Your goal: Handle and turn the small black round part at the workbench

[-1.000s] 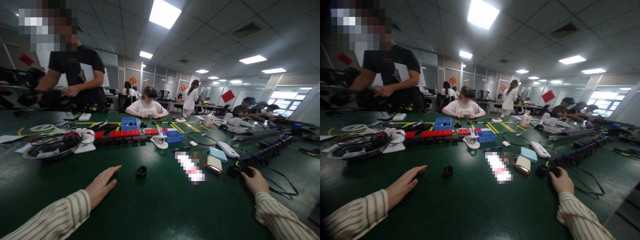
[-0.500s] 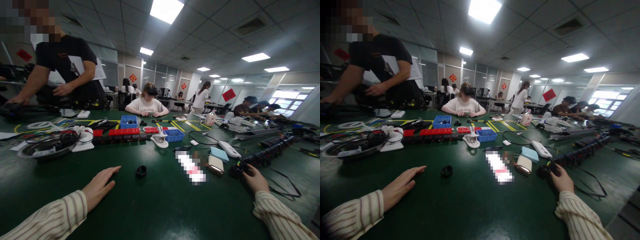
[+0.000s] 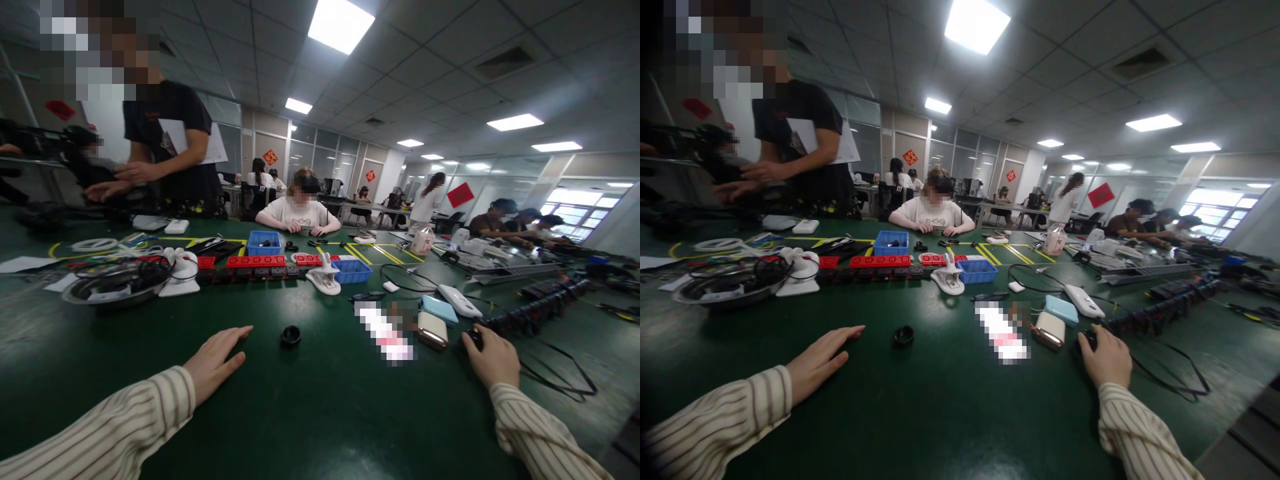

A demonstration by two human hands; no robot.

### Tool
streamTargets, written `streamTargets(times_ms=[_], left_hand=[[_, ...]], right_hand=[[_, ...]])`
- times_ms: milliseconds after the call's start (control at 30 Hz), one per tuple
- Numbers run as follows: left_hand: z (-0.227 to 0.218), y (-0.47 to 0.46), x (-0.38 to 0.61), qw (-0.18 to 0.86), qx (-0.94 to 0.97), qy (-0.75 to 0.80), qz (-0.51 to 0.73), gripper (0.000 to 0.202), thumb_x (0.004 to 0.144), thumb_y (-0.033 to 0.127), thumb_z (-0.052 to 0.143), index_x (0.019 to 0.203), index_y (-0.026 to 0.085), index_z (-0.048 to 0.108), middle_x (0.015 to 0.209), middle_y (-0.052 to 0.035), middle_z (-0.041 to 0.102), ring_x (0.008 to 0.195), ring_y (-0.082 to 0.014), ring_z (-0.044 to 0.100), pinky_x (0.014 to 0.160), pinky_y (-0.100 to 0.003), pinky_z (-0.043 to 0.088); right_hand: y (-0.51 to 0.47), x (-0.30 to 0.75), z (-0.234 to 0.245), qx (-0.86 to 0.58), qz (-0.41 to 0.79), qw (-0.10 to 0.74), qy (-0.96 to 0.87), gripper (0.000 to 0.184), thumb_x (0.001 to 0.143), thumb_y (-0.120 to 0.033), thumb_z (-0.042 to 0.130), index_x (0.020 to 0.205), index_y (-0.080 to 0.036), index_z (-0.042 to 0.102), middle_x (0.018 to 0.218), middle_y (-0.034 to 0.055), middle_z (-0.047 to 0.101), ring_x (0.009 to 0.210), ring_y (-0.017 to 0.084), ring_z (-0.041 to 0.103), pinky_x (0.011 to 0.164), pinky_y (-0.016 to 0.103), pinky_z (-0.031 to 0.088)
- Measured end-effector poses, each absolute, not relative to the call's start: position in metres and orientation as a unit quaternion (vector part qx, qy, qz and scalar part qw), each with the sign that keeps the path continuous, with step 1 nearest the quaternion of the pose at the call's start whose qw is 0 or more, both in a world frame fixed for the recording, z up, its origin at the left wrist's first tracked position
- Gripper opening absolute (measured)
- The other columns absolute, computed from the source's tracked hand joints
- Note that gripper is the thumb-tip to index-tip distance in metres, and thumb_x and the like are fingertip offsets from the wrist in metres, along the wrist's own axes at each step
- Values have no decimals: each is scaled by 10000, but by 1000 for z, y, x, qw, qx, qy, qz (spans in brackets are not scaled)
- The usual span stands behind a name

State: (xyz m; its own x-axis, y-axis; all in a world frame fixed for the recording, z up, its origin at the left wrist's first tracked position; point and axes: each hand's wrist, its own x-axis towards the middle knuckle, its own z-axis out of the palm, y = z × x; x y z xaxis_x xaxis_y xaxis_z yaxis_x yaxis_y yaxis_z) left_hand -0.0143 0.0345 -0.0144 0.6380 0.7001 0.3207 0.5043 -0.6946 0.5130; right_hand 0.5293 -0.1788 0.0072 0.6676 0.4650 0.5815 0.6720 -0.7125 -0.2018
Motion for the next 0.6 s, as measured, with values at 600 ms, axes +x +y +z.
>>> streamTargets(times_ms=[600], left_hand=[[-20, 38, -15, 179, 890, 327, 262, 522, 876, 520, 292, 1250, 195, 456, 1130, -90, 583, 1070, -273, 497, 947, -450, 361]], right_hand=[[-188, 542, 7, -900, -252, 271, -231, 538, 833, -361, 280, 1212, -54, 507, 1130, 178, 561, 1030, 318, 510, 877, 417, 373]])
